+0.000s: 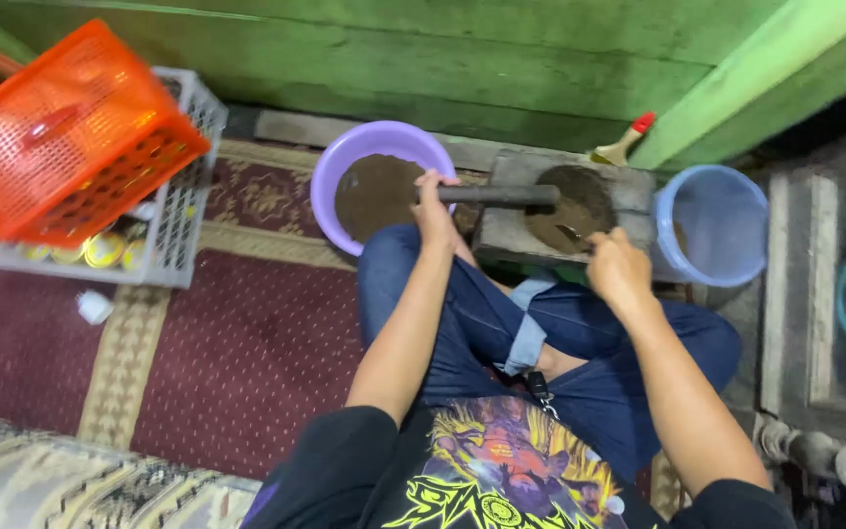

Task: Pounding and grinding powder in a stone mortar using a pestle and a spoon.

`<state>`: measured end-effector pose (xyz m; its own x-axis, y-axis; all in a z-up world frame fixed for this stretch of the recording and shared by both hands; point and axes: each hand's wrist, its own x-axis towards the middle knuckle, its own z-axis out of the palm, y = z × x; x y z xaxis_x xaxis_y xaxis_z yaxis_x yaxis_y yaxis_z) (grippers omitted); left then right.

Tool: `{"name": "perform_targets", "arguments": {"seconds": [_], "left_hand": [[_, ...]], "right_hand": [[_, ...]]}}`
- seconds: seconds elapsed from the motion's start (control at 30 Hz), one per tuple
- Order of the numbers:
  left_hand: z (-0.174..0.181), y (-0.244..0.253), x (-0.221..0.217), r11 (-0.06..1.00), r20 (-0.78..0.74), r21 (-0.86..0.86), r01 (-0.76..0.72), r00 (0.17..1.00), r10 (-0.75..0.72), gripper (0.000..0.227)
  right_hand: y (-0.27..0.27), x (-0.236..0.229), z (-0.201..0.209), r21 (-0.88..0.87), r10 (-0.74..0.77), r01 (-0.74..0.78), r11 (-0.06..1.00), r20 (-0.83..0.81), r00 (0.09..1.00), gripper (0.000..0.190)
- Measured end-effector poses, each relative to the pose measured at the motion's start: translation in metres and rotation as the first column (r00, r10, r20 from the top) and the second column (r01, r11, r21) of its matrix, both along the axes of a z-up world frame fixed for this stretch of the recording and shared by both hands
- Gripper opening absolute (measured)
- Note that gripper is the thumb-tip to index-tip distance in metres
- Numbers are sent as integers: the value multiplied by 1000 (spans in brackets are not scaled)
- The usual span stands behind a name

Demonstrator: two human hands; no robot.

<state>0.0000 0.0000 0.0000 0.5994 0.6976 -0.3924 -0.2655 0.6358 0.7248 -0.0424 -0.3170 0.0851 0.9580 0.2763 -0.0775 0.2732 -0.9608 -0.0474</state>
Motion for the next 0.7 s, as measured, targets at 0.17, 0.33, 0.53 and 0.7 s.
{"name": "perform_targets", "arguments": {"seconds": [0.17,0.33,0.53,0.7], "left_hand": [[47,-9,-26,1000,-65,-15,7,998,-8,26],[90,-16,-50,997,-78,-7,72,994,-72,33],[83,-15,-51,992,-69,-83,97,992,-103,38],[81,-12,-52,985,-39,-125,123,991,-128,45]], "right_hand": [[30,10,14,56,118,-123,991,79,990,32],[17,8,16,-50,183,-179,983,84,980,31],[26,7,17,-43,198,-194,980,116,973,30],[11,6,53,-69,201,-203,977,-39,979,33]]}}
